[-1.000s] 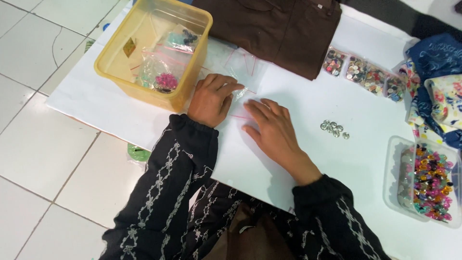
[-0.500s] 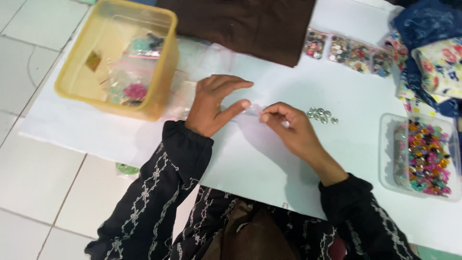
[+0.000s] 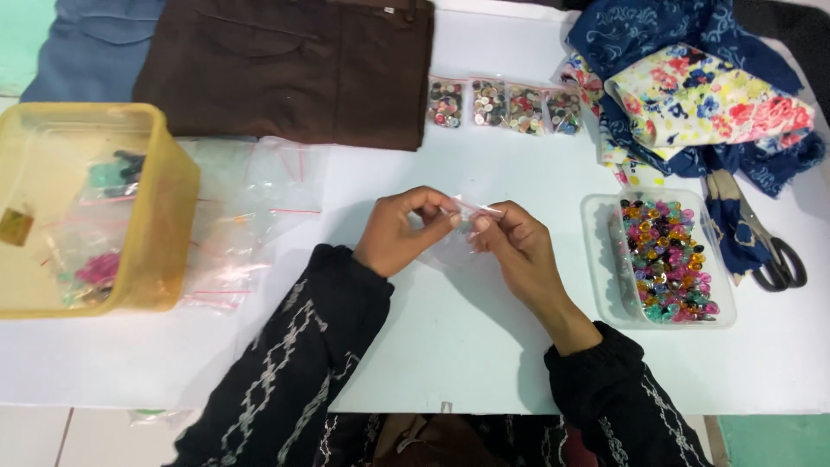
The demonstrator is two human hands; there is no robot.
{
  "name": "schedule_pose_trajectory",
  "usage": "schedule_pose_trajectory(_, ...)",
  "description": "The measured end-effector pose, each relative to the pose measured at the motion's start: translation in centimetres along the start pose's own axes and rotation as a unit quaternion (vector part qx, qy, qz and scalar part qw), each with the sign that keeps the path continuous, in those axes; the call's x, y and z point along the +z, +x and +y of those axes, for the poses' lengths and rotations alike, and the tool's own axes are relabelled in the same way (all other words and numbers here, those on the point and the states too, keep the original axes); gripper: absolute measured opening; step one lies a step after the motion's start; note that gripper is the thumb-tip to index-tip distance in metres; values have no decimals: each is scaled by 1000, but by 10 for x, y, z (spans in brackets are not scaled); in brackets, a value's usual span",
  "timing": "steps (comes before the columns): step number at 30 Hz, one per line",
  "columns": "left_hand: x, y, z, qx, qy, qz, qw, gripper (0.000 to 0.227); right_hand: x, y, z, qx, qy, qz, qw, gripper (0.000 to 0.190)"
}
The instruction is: The person picks out pink buttons from a container, arranges them on a surface, and then places them into a small plastic bag, repeating the process with silver-toned buttons.
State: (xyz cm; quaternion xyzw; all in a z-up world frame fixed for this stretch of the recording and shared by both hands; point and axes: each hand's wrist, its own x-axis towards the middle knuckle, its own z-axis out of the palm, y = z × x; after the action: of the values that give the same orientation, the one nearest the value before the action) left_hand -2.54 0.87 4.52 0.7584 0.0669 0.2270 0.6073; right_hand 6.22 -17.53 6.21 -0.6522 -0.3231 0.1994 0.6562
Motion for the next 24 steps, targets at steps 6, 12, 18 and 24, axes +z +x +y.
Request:
schedule_pose_trajectory(6, -12, -9, 27, 67, -35, -12, 997, 6, 13, -5, -11, -57, -83, -41, 994, 14)
schedule_pose_trajectory(12, -12, -10, 33, 125, -11, -35, 991, 9, 12, -5, -12, -73, -85, -15, 994, 16)
schedule_pose_trajectory(18, -18, -7, 18, 160, 31, -9, 987, 9, 14, -7, -12, -137, -175, 22, 975, 31)
schedule_pose_trajectory(24, -20, -5, 18, 191, 63, -3, 979, 11, 11, -7, -18, -277, -306, 47, 910, 34)
